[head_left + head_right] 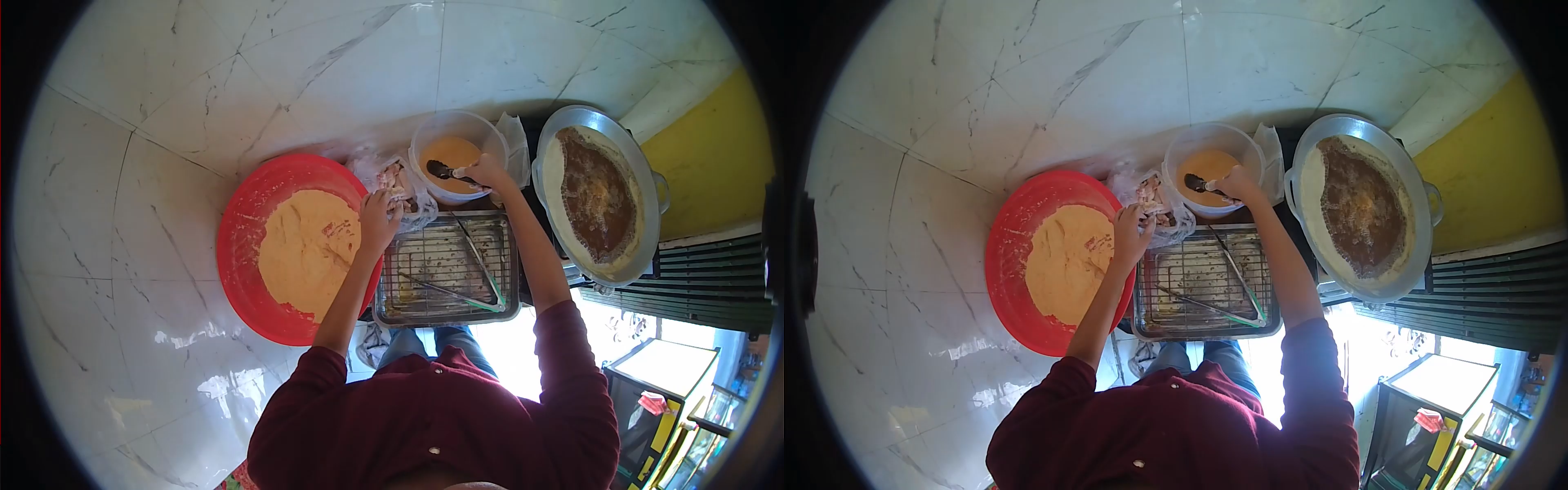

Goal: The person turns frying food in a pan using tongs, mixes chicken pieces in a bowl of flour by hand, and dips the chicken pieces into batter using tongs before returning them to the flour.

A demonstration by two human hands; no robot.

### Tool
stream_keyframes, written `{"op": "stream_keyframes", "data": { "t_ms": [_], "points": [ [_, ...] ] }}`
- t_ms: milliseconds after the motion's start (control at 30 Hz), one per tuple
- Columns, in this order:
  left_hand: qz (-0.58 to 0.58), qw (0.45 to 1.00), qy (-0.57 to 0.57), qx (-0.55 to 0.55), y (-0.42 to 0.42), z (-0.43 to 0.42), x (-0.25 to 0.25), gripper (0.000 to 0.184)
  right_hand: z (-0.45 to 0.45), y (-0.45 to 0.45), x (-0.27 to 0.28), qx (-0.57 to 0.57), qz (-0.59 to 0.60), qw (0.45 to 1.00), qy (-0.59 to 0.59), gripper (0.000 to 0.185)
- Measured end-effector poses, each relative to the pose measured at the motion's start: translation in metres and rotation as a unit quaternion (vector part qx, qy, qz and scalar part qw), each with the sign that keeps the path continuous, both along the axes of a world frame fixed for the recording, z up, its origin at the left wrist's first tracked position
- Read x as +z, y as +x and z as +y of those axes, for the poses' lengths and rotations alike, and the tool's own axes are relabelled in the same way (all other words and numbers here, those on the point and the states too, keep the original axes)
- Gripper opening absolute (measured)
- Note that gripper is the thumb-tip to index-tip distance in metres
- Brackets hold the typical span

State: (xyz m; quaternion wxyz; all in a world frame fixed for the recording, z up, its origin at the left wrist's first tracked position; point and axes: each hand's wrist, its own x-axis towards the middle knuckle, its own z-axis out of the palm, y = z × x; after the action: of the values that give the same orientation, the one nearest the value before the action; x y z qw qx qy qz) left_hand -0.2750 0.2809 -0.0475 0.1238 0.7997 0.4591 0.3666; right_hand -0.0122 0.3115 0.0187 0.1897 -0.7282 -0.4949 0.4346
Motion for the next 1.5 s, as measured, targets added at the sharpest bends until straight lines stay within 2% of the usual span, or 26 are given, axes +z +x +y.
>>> {"op": "stream_keyframes", "data": {
  "t_ms": [33, 100, 233, 300, 600, 733, 900, 1133, 1233, 1433, 1500],
  "points": [
    [0.000, 1.000, 0.000, 0.000, 0.000, -0.001, 0.001, 0.026, -0.005, 0.002, 0.002, 0.000, 0.000, 1.000, 0.000, 0.035],
    [0.002, 1.000, -0.015, -0.001, 0.000, -0.002, 0.003, 0.032, -0.016, 0.005, 0.006, -0.066, 0.114, 0.991, 0.002, 0.033],
    [-0.001, 1.000, -0.020, -0.002, 0.001, -0.002, 0.004, 0.032, -0.052, -0.007, 0.011, -0.148, 0.157, 0.975, 0.059, 0.033],
    [-0.003, 1.000, -0.009, 0.000, 0.000, -0.002, 0.002, 0.031, -0.068, -0.013, 0.014, -0.208, 0.227, 0.949, 0.071, 0.032],
    [0.001, 1.000, -0.009, -0.002, -0.001, -0.001, -0.002, 0.033, -0.135, -0.035, 0.038, -0.291, 0.325, 0.894, 0.105, 0.028],
    [0.003, 1.000, 0.002, -0.005, 0.000, -0.002, 0.000, 0.032, -0.149, -0.032, 0.022, -0.303, 0.297, 0.901, 0.090, 0.026],
    [0.001, 1.000, 0.009, 0.000, 0.000, -0.001, 0.000, 0.031, -0.155, -0.030, 0.022, -0.296, 0.349, 0.883, 0.103, 0.026],
    [0.007, 1.000, 0.009, 0.004, 0.000, 0.000, -0.002, 0.032, -0.157, -0.030, 0.022, -0.306, 0.347, 0.881, 0.100, 0.026],
    [-0.003, 1.000, 0.022, 0.004, 0.001, 0.000, -0.002, 0.032, -0.157, -0.029, 0.017, -0.294, 0.315, 0.896, 0.109, 0.026],
    [0.023, 1.000, -0.012, -0.002, 0.000, -0.002, 0.002, 0.032, -0.160, -0.031, 0.014, -0.300, 0.316, 0.890, 0.134, 0.026],
    [-0.002, 1.000, 0.021, 0.004, 0.001, 0.000, -0.002, 0.031, -0.160, -0.032, 0.017, -0.305, 0.320, 0.886, 0.138, 0.025]
  ]
}}
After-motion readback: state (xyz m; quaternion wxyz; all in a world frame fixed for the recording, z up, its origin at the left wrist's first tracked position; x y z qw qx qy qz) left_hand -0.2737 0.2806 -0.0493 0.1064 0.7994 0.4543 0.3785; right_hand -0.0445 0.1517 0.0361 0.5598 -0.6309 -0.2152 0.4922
